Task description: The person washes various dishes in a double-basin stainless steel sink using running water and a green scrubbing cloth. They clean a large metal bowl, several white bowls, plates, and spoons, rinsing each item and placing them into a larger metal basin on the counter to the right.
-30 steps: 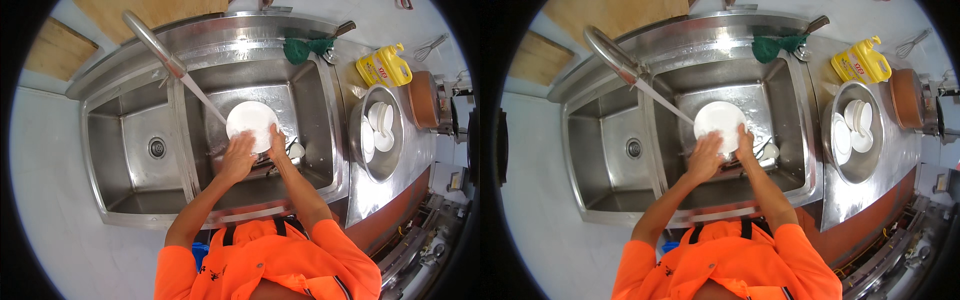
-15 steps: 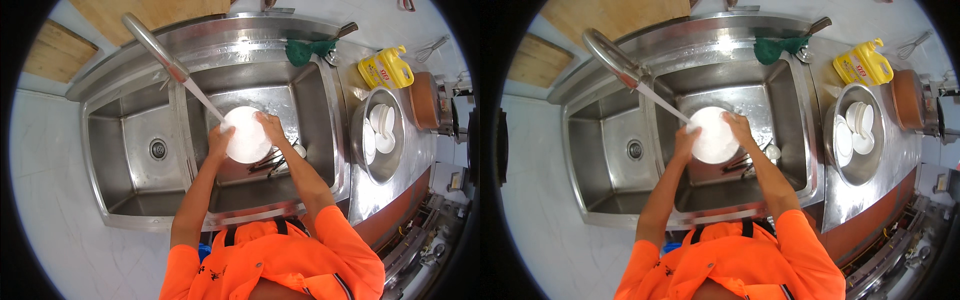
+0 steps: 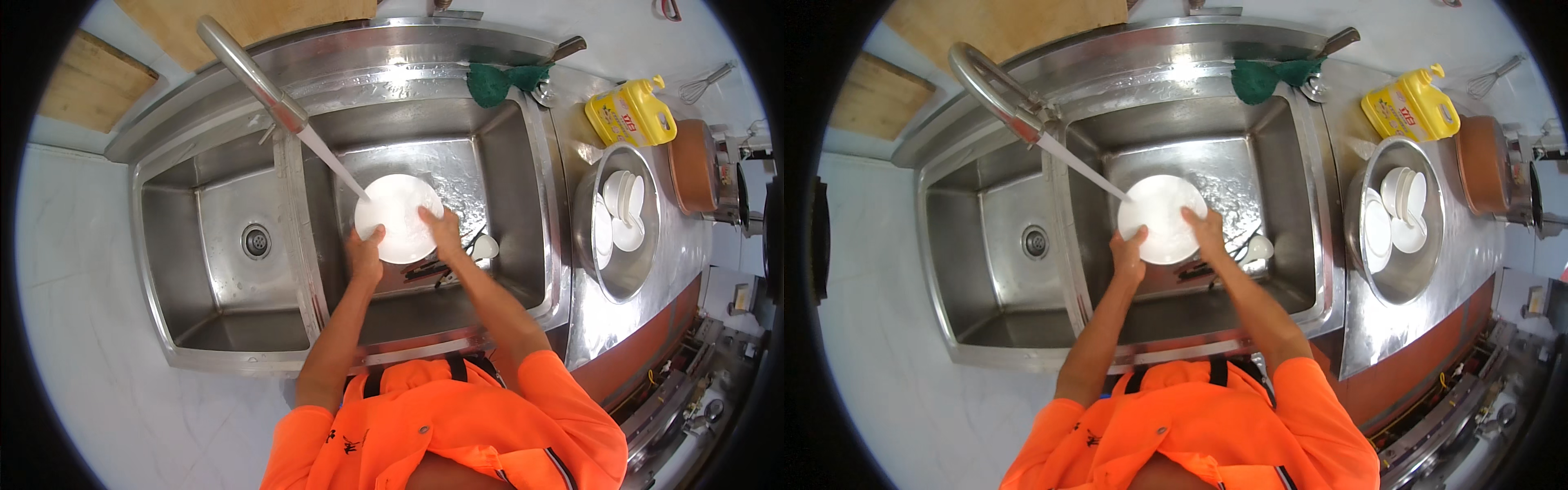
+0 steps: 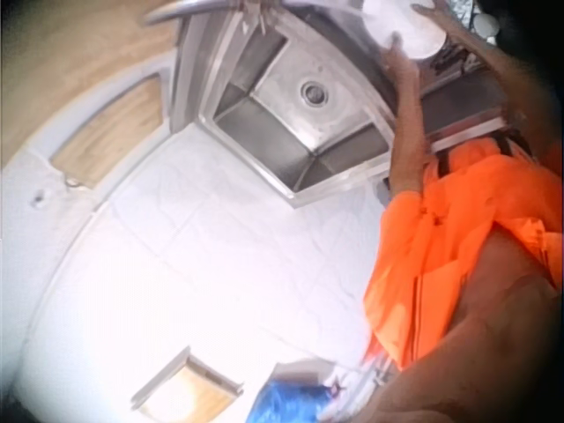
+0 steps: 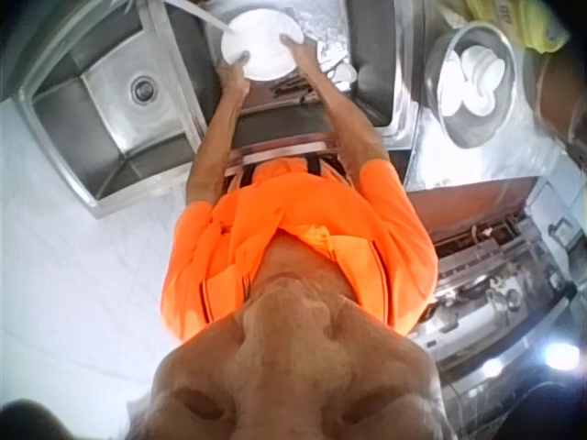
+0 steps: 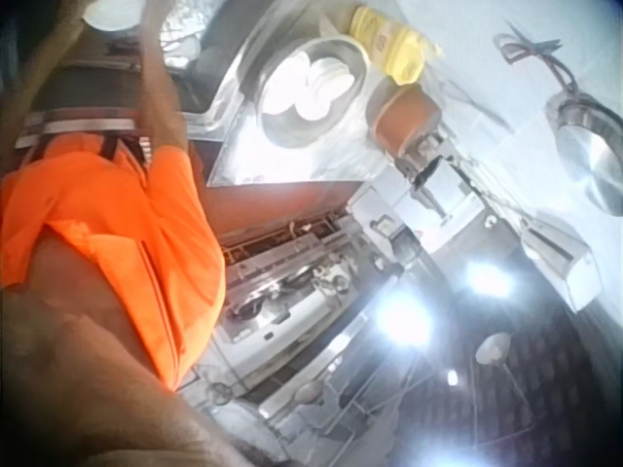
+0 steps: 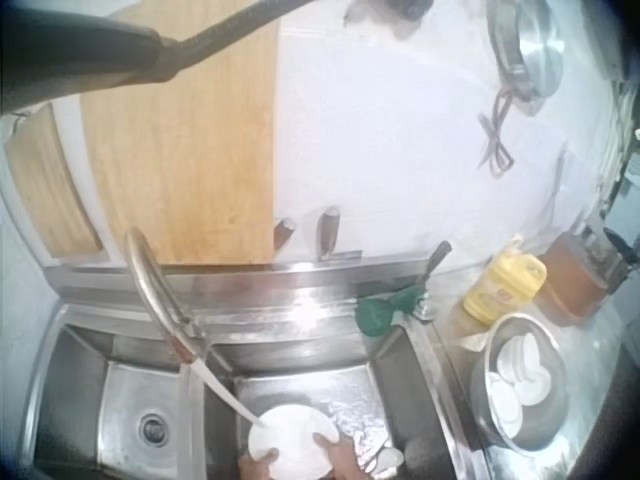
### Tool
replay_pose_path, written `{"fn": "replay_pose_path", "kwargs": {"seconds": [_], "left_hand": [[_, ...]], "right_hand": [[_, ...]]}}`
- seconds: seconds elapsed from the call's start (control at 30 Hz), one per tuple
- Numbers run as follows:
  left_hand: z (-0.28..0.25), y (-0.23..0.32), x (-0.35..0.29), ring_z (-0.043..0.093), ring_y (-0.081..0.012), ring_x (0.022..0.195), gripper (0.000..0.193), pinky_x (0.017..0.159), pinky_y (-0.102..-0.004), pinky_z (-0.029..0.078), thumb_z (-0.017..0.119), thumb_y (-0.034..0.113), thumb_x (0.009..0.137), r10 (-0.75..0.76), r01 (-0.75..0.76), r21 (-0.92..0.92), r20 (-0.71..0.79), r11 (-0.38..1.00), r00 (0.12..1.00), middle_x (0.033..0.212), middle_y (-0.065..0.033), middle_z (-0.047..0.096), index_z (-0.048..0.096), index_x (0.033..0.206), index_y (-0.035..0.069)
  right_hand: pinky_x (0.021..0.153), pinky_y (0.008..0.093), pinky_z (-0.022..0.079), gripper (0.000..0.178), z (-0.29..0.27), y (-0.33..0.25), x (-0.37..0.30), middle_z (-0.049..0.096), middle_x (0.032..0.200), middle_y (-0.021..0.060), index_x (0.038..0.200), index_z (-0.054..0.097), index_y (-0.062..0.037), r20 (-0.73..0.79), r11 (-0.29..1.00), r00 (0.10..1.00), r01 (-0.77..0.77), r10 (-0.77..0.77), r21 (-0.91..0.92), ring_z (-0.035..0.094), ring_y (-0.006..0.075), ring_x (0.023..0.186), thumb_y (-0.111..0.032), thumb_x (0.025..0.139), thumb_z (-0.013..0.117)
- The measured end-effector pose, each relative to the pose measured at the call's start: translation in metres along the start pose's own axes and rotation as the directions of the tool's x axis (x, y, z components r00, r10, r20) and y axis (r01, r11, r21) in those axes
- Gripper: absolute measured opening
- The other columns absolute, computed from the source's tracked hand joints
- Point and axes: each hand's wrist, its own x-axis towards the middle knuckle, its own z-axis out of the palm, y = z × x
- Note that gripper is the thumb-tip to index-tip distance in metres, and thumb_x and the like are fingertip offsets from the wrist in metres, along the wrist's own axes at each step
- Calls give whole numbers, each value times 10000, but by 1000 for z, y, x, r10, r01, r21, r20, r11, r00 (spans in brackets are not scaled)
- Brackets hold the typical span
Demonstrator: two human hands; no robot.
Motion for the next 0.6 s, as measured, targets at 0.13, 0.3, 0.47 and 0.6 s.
{"fn": "replay_pose_path", "kwargs": {"seconds": [0.13, 0.3, 0.47, 0.6], "left_hand": [[-13, -4, 35, 568, -205, 907, 514, 792, -323, 465, 646, 296, 813, -100, 86, 176, 75, 981, 992, 1066, -142, 571, 486, 1176, -30], [34, 46, 49, 561, -323, 957, 509, 831, -380, 444, 464, 412, 879, 169, -243, 959, 217, 148, 961, 1077, -167, 577, 465, 1219, 34], [70, 8, 18, 268, -333, 1285, 495, 1035, -433, 245, 400, 335, 901, 405, -594, 731, 682, -337, 610, 1341, -190, 355, 395, 1292, 32], [47, 11, -33, 205, -268, 1336, 567, 1088, -427, 150, 494, 298, 867, 82, -863, 465, 885, -199, 458, 1424, -148, 260, 348, 1309, -27]], "right_hand": [[634, 287, 491, 262, 4, -34, -7, 620, 894, 88, 1061, 555, 49, 136, 998, 991, -20, 12, 53, 582, 158, 713, -117, 859, 564], [737, 292, 468, 279, 17, 0, -32, 615, 967, 93, 1101, 543, 54, 0, 984, 993, 121, -122, 131, 570, 145, 828, -129, 890, 533], [759, 322, 489, 303, 16, -12, -1, 600, 997, 103, 1108, 534, 30, -19, 948, 997, 76, -74, 308, 581, 177, 864, -200, 911, 519], [765, 337, 508, 318, -8, -22, 5, 586, 1039, 130, 1143, 493, 34, 14, 918, 999, 21, -29, 396, 589, 208, 891, -194, 921, 493]]}}
